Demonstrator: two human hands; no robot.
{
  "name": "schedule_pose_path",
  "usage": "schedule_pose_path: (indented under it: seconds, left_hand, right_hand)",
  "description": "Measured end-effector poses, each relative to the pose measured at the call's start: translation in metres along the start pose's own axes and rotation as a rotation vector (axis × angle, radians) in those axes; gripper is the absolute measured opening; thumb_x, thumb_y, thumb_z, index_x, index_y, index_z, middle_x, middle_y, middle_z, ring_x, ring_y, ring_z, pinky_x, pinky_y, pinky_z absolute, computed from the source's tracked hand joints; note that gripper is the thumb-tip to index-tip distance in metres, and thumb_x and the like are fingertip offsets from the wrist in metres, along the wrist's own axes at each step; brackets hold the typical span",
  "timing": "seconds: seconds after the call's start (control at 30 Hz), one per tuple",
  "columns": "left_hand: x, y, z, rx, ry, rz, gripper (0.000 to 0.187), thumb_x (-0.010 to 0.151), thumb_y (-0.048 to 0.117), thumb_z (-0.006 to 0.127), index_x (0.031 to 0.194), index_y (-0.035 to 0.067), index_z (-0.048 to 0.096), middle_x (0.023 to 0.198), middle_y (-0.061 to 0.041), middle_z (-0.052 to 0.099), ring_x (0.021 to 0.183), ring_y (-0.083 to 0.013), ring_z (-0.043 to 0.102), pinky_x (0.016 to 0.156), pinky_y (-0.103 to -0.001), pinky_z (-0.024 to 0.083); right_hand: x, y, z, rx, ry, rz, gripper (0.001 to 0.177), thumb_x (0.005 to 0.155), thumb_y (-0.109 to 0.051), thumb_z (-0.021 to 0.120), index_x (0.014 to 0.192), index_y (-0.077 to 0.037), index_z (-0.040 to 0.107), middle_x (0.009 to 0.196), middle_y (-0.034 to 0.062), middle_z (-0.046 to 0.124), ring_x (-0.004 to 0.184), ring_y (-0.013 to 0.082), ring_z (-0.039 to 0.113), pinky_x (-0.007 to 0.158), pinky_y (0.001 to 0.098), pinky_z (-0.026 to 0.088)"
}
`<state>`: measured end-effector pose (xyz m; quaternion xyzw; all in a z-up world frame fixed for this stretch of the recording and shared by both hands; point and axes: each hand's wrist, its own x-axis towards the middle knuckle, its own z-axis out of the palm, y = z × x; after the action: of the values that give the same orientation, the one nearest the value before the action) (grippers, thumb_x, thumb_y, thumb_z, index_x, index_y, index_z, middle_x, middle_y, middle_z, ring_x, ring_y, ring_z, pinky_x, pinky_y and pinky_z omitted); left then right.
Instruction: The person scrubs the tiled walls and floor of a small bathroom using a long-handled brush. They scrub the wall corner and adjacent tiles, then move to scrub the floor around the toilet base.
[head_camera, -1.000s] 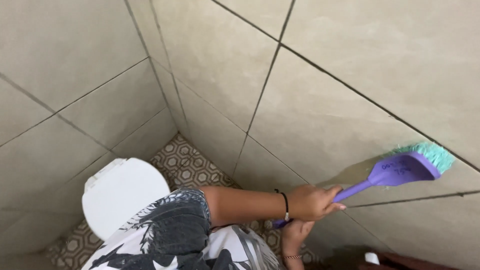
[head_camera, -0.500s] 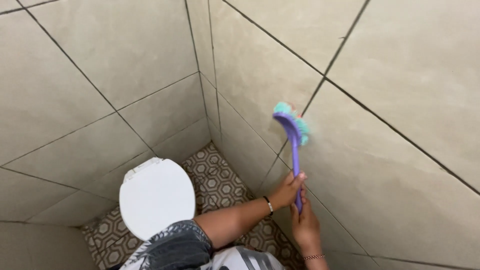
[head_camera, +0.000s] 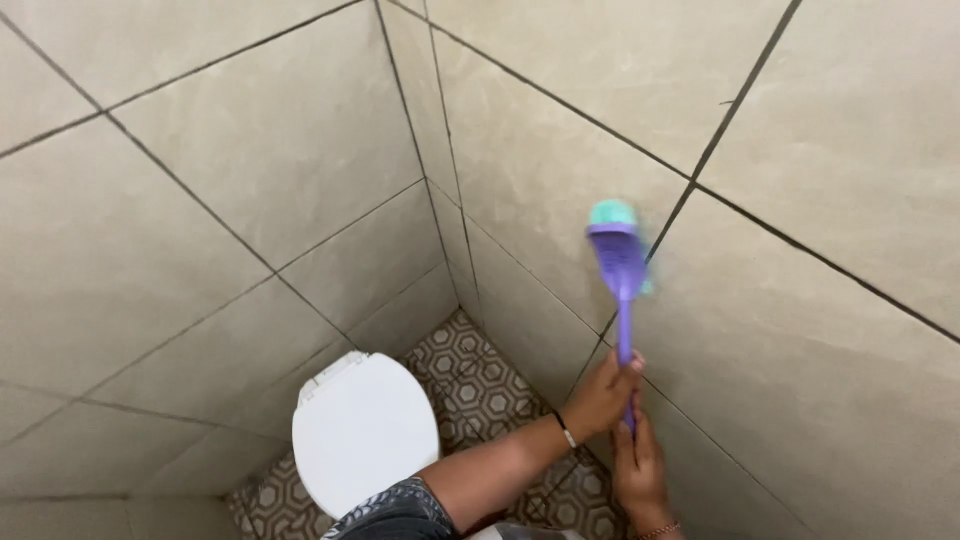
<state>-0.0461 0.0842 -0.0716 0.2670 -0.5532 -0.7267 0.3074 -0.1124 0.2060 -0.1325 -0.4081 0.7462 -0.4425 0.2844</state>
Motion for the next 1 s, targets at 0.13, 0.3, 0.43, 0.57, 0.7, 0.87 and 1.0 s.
schedule_pose_path:
  seconds: [0.13,0.3,0.43,0.57,0.7,0.87,1.0]
  left_hand:
    - [-0.008,0.045,0.006,0.372,-0.206,0.109,0.029,0.109,0.041,0.04,0.118,0.015,0.048,0.084,0.0,0.054,0.072,-0.0165,0.053,0.065,-0.037,0.044]
    - [-0.005,0.086,-0.014,0.507,-0.364,0.113,0.029,0.108,0.041,0.039,0.115,0.015,0.05,0.087,-0.005,0.059,0.074,-0.0259,0.057,0.066,-0.043,0.043]
    - [0.006,0.112,-0.052,0.539,-0.308,0.054,0.031,0.107,0.044,0.038,0.113,0.017,0.051,0.078,-0.003,0.06,0.069,-0.0235,0.059,0.065,-0.042,0.046]
    - [0.028,0.123,-0.1,0.432,-0.254,0.069,0.034,0.105,0.047,0.04,0.106,0.016,0.053,0.068,0.003,0.053,0.059,-0.0155,0.053,0.056,-0.037,0.043]
    - [0.057,0.116,-0.156,0.274,-0.225,0.141,0.046,0.106,0.053,0.039,0.113,0.011,0.055,0.071,0.0,0.054,0.06,-0.0144,0.053,0.054,-0.033,0.046]
    - [0.094,0.126,-0.211,0.007,-0.068,0.106,0.04,0.106,0.051,0.043,0.109,0.013,0.053,0.061,-0.002,0.048,0.044,-0.0119,0.046,0.045,-0.027,0.042]
    - [0.113,0.14,-0.25,0.017,-0.047,0.051,0.04,0.107,0.051,0.038,0.109,0.015,0.053,0.058,-0.003,0.049,0.043,-0.0145,0.05,0.046,-0.026,0.042]
  right_hand:
    - [-0.005,0.014,0.027,0.276,0.232,-0.145,0.03,0.105,-0.029,0.045,0.122,-0.006,0.056,0.072,0.0082,0.061,0.057,0.0169,0.052,0.052,0.0363,0.042]
    - [0.004,-0.006,0.063,0.398,0.366,-0.066,0.02,0.105,-0.024,0.047,0.108,-0.005,0.051,0.065,0.0094,0.051,0.049,0.0167,0.044,0.046,0.0378,0.037]
    - [0.019,-0.047,0.091,0.293,0.356,-0.054,0.022,0.104,-0.028,0.044,0.112,-0.008,0.051,0.065,0.0081,0.057,0.051,0.0202,0.051,0.053,0.0388,0.043]
    - [0.047,-0.093,0.121,0.225,0.291,-0.091,0.016,0.098,-0.02,0.05,0.108,-0.009,0.055,0.054,0.0073,0.057,0.042,0.0219,0.052,0.048,0.042,0.042]
    - [0.089,-0.102,0.158,0.092,0.29,-0.2,0.045,0.101,-0.029,0.048,0.139,-0.005,0.052,0.113,0.0189,0.07,0.086,0.0373,0.069,0.068,0.0453,0.048]
    - [0.128,-0.187,0.17,0.007,0.041,-0.003,0.044,0.101,-0.033,0.045,0.141,-0.015,0.05,0.101,0.008,0.073,0.077,0.0288,0.069,0.066,0.0404,0.046]
    - [0.151,-0.225,0.179,-0.014,0.015,-0.166,0.028,0.104,-0.026,0.046,0.124,-0.011,0.057,0.099,0.0095,0.072,0.073,0.0267,0.067,0.064,0.039,0.046]
